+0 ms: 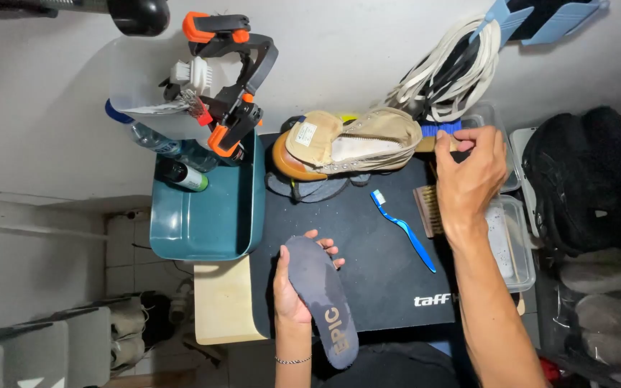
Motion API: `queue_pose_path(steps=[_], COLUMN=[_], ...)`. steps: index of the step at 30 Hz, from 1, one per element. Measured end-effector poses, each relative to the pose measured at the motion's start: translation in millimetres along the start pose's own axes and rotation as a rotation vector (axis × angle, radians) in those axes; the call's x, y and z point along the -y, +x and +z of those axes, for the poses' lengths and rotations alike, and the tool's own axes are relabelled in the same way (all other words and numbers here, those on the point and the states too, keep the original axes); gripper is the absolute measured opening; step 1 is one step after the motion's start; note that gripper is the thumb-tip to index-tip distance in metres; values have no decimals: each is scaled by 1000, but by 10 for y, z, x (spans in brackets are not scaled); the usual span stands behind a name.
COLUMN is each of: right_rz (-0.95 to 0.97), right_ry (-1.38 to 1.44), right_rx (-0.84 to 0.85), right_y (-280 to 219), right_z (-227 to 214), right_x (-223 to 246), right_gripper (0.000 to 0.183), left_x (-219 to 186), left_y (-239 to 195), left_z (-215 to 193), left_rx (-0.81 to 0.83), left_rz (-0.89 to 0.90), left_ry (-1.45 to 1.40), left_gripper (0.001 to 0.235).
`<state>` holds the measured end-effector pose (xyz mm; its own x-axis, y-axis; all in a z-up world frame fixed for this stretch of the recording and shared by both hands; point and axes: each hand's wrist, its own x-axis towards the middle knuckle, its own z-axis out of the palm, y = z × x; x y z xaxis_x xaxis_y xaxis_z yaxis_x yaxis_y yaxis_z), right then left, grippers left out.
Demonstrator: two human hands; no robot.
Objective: The person scrubs a grey shoe insole with a brush, then wipes it with a yellow cloth. They repeat the scrubbing process on the insole using the brush.
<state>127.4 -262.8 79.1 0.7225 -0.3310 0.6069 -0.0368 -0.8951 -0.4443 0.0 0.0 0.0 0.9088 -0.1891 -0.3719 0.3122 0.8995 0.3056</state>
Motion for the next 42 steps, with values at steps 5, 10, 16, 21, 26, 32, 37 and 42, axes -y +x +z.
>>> queue_pose_path(steps=[5,10,16,21,26,32,37,42], right_rz=[28,132,58,58,53,131,263,172], right_ry=[14,24,-6,37,18,-98,-121,-312], right_rx=[66,255,337,291,348,442,625,804], right_y=[-86,-177,-133,-176,-277,-388,-539,-700], right_z=[-110,-384,-278,-169,-324,-931,-968,-742], right_x=[20,76,-8,65,-38,-86,43,99], right_gripper=[28,51,42,47,41,35,42,68], left_x=[-6,8,55,60,62,79,88,84], left_y=[-9,-6,81,65,88,96,125,102], left_z=[26,46,-183,-185,-220,-226,-197,-204], left_rx=[-21,-35,35,41,56,46,44,76], left_rz=[-4,2,9,25,22,12,2,22], left_ry=[33,58,96,92,85,108,143,152], left_gripper=[64,65,64,63,63,63,63,62])
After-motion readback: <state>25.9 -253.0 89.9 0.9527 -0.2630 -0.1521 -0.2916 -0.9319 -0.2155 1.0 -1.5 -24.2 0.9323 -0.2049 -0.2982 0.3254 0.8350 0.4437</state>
